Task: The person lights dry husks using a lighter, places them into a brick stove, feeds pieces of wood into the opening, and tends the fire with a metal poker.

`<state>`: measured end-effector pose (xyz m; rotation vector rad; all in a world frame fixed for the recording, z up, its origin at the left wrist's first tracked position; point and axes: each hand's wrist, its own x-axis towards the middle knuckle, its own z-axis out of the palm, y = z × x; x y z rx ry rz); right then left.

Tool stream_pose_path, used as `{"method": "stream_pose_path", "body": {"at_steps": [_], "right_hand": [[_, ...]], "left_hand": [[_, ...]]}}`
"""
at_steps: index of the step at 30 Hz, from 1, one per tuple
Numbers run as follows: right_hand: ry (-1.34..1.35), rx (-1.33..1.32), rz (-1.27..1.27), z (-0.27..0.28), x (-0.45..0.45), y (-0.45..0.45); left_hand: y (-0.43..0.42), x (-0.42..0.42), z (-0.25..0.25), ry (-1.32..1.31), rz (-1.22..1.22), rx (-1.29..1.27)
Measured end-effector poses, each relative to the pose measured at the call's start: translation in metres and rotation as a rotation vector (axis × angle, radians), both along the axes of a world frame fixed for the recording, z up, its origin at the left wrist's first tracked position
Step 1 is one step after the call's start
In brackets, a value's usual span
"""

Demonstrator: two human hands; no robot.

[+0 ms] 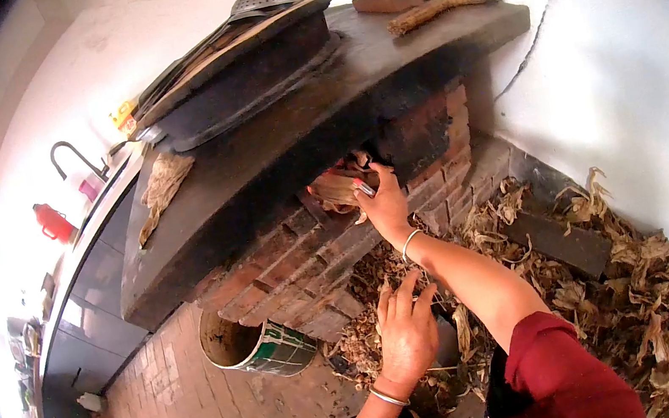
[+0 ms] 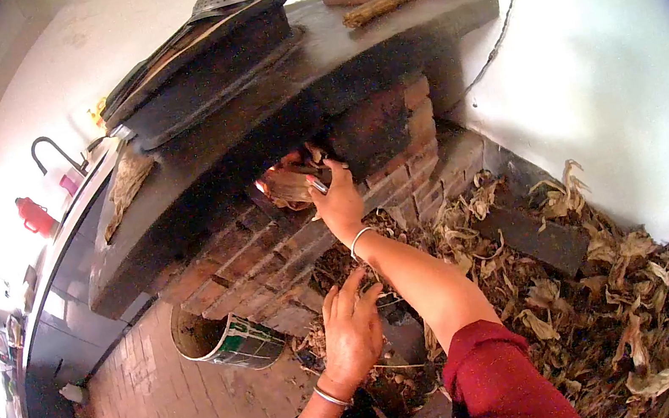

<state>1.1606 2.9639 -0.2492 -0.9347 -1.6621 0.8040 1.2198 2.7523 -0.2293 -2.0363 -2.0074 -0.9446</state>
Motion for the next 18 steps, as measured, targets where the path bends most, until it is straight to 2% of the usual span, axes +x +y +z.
{"method": "stream_pose_path", "body": {"at_steps": [2, 4, 10, 18], "right_hand": [[0.019, -0.064, 0.034, -0.001, -0.001, 0.001], [-0.074, 0.051, -0.044, -0.001, -0.002, 0.002], [-0.086, 0.104, -0.006, -0.010, 0.006, 0.001], [-0.108, 0.042, 0.060, -0.010, 0.013, -0.001]], "left_hand": [[0.001, 0.000, -0.001, 0.007, -0.003, 0.002], [0.001, 0.000, -0.001, 0.012, 0.009, 0.002], [0.002, -0.001, -0.003, 0.027, 0.011, -0.001], [0.003, 0.000, -0.003, 0.010, 0.006, 0.007]]}}
